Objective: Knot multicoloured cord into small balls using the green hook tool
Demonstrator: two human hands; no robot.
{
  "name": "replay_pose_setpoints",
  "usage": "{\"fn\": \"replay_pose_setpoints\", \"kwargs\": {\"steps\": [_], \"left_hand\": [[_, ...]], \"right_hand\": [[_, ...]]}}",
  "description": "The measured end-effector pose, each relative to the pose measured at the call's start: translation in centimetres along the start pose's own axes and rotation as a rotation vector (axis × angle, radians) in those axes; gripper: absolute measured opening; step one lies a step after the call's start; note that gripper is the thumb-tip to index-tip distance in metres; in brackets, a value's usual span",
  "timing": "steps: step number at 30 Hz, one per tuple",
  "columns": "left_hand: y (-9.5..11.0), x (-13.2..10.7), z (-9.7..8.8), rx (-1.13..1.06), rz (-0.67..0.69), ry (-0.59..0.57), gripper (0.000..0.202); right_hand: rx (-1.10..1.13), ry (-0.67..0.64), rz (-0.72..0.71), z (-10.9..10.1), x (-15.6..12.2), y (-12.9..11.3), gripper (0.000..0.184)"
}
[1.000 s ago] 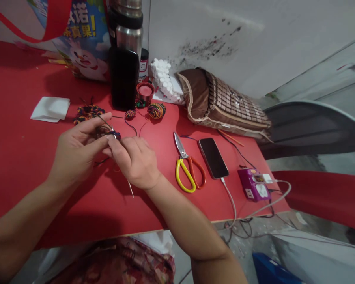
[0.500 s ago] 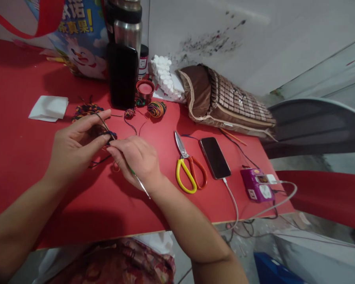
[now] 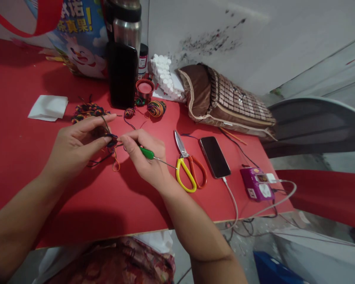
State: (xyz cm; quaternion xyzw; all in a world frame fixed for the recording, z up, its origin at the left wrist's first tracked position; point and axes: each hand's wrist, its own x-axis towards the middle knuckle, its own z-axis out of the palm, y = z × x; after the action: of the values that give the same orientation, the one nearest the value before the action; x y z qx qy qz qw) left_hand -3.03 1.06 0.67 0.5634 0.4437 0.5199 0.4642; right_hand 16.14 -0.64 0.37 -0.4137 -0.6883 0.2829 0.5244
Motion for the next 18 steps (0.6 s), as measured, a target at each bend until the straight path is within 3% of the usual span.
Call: {"fn": "replay_pose_setpoints", "kwargs": {"steps": [9, 15, 18], "left_hand": [[0.4, 0.0, -0.1, -0.059, -0.062, -0.037, 0.044], [0.7, -0.2, 0.2, -0.228, -0.144, -0.037, 0.039], [0.4, -0.2, 0.6, -0.331, -0.161, -0.002, 0.040]], "right_hand": [[0.180, 0.003, 0.121, -0.3, 0.4, 0.4, 0.027], [0.573, -0.032, 0.304, 0.4, 0.7, 1.6, 0.031], [0.704, 0.016, 0.400, 1.4, 0.8, 1.7, 0.037]]}}
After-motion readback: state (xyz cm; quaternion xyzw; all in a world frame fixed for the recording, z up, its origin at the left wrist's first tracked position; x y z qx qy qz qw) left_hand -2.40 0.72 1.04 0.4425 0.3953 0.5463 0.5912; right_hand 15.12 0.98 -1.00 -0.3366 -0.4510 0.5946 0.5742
